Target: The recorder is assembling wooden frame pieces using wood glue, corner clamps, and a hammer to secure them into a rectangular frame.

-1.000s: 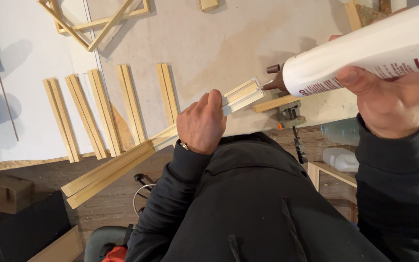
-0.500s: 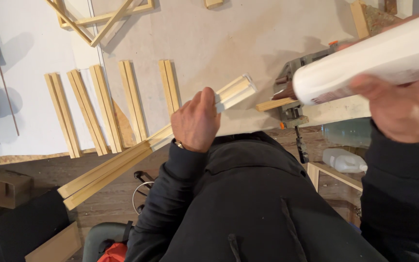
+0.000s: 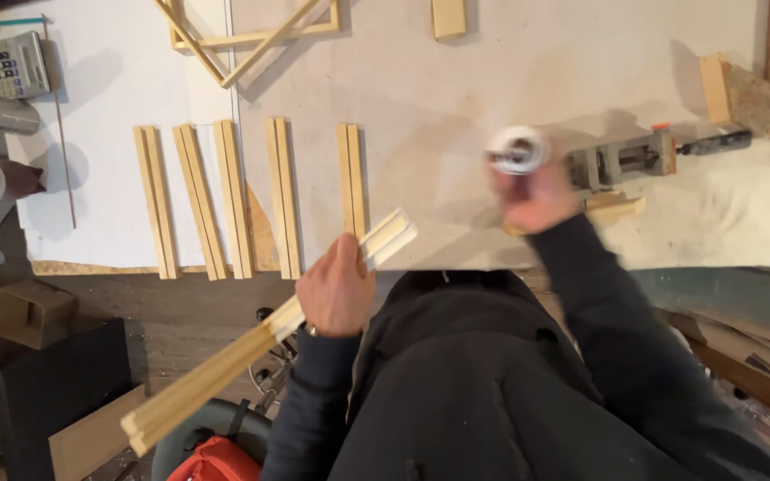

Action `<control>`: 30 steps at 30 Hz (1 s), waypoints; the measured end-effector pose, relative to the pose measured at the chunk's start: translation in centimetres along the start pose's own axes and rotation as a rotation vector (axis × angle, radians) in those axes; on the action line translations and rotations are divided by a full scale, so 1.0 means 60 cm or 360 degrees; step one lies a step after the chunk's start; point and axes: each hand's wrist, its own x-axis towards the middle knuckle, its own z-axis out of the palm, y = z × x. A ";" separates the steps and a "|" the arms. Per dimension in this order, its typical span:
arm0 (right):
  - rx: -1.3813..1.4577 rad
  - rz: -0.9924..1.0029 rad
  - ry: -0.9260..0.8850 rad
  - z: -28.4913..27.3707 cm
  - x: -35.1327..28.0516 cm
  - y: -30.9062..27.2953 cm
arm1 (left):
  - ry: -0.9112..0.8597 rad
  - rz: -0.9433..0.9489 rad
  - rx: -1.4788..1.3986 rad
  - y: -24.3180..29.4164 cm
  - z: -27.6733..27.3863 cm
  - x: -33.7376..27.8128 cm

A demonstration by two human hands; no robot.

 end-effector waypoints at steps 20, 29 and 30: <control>0.0485 0.0242 -0.0520 0.303 0.314 0.195 | -0.0230 -0.0408 0.0282 -0.053 -0.024 -0.051; -0.2208 -0.1097 -0.0174 0.047 -0.078 0.095 | -0.0282 0.0060 0.0075 -0.031 -0.008 0.048; -0.2701 -0.1478 0.0029 0.005 -0.124 0.082 | -0.0278 0.0134 0.0035 -0.028 -0.007 0.061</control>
